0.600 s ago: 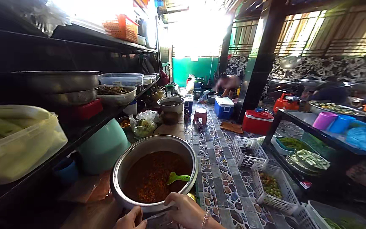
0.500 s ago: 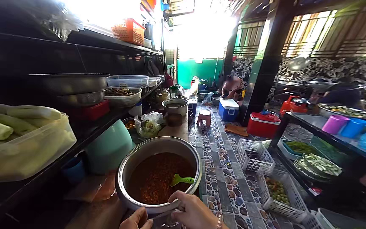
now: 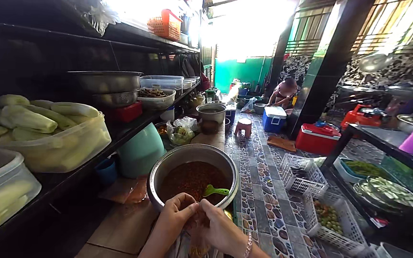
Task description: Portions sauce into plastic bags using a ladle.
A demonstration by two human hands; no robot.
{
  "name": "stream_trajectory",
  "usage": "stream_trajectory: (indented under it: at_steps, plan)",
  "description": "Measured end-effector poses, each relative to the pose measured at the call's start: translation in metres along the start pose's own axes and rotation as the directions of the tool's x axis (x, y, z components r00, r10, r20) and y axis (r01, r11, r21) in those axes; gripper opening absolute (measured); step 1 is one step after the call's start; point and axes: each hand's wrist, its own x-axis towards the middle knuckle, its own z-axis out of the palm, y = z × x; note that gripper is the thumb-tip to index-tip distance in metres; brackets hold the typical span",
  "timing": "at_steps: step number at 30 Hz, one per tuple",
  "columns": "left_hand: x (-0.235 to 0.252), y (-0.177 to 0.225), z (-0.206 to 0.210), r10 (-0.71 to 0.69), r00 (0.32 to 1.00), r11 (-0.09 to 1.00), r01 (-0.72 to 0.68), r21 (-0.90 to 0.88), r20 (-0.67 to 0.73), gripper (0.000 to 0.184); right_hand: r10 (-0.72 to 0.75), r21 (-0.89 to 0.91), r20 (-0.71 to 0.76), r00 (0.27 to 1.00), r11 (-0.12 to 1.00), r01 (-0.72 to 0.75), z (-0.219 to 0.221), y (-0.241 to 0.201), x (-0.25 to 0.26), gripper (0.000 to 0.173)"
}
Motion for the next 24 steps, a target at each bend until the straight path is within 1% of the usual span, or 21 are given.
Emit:
stream_trajectory:
  at_steps: [1,2,3,4,5,6,7,8,9,10,11,13,14,15,16,17,19,20,21,22,24]
  plan:
    - [0.001,-0.007,0.0,0.091,0.996,0.996,-0.091,0.009,0.008,0.019,-0.034,-0.052,-0.082,0.996,0.998,0.029,-0.002,0.0,0.001,0.022]
    - [0.002,-0.018,-0.002,0.195,0.98,0.981,-0.196,0.003,0.044,0.031,-0.048,-0.079,-0.151,0.987,0.996,0.036,-0.005,-0.003,0.002,0.016]
    - [0.001,-0.027,-0.004,0.28,0.951,0.96,-0.279,-0.026,0.128,0.053,-0.046,-0.102,-0.204,0.978,0.994,0.025,-0.01,-0.011,0.001,0.022]
    - [-0.001,-0.033,-0.004,0.315,0.923,0.949,-0.306,-0.077,0.221,0.074,-0.039,-0.124,-0.241,0.97,0.992,0.009,-0.013,-0.021,0.0,0.027]
    - [-0.007,-0.034,0.0,0.298,0.909,0.954,-0.271,-0.13,0.29,0.08,-0.045,-0.143,-0.265,0.963,0.99,0.007,-0.013,-0.034,-0.001,0.028]
    - [-0.016,-0.03,0.007,0.246,0.912,0.968,-0.212,-0.136,0.329,0.072,-0.065,-0.168,-0.272,0.96,0.986,0.019,-0.01,-0.047,-0.002,0.029]
    - [-0.025,-0.022,0.016,0.182,0.92,0.983,-0.17,-0.064,0.347,0.056,-0.105,-0.206,-0.275,0.956,0.977,0.048,-0.005,-0.057,-0.001,0.031]
    - [-0.03,-0.016,0.023,0.128,0.925,0.986,-0.157,0.055,0.357,0.039,-0.154,-0.249,-0.285,0.946,0.965,0.082,0.0,-0.061,0.002,0.031]
    - [-0.031,-0.013,0.03,0.077,0.932,0.971,-0.15,0.186,0.353,0.028,-0.179,-0.274,-0.305,0.935,0.957,0.094,0.001,-0.06,0.007,0.027]
    - [-0.028,-0.016,0.036,0.069,0.936,0.946,-0.171,0.276,0.344,0.023,-0.154,-0.241,-0.344,0.926,0.968,0.071,-0.005,-0.055,0.013,0.023]
    - [-0.025,-0.017,0.041,0.09,0.942,0.939,-0.188,0.287,0.322,0.023,-0.071,-0.149,-0.385,0.92,0.989,0.014,-0.019,-0.049,0.018,0.019]
    - [-0.023,-0.015,0.042,0.108,0.949,0.948,-0.188,0.257,0.295,0.034,0.124,0.192,-0.458,0.88,0.981,-0.039,-0.048,-0.022,0.026,0.023]
    - [-0.024,-0.014,0.041,0.139,0.953,0.956,-0.2,0.216,0.27,0.038,0.221,0.423,-0.443,0.869,0.906,-0.015,-0.057,-0.006,0.026,0.025]
    - [-0.025,-0.013,0.041,0.181,0.954,0.959,-0.225,0.171,0.24,0.04,0.293,0.626,-0.382,0.876,0.78,0.013,-0.062,0.006,0.022,0.019]
    - [-0.025,-0.014,0.041,0.225,0.951,0.957,-0.256,0.135,0.212,0.042,0.325,0.754,-0.317,0.891,0.657,0.029,-0.063,0.015,0.017,0.012]
    - [-0.026,-0.015,0.044,0.248,0.952,0.955,-0.271,0.122,0.178,0.043,0.313,0.792,-0.255,0.915,0.611,0.011,-0.061,0.021,0.011,0.027]
    - [-0.025,-0.017,0.05,0.256,0.958,0.951,-0.273,0.144,0.126,0.044,0.217,0.702,-0.159,0.963,0.711,-0.044,-0.047,0.021,-0.003,0.062]
    - [-0.025,-0.019,0.054,0.257,0.958,0.949,-0.275,0.155,0.123,0.042,0.161,0.647,-0.099,0.982,0.76,-0.059,-0.037,0.015,-0.008,0.065]
    - [-0.025,-0.02,0.057,0.264,0.955,0.945,-0.284,0.16,0.139,0.039,0.104,0.585,-0.069,0.992,0.81,-0.044,-0.029,0.006,-0.011,0.056]
    - [-0.026,-0.021,0.059,0.268,0.944,0.942,-0.298,0.154,0.191,0.034,0.046,0.484,-0.091,0.995,0.875,0.003,-0.024,-0.001,-0.013,0.045]
    - [-0.022,-0.021,0.058,0.242,0.913,0.951,-0.291,0.107,0.328,0.027,-0.068,0.212,-0.249,0.966,0.97,0.122,-0.023,-0.008,-0.015,0.03]
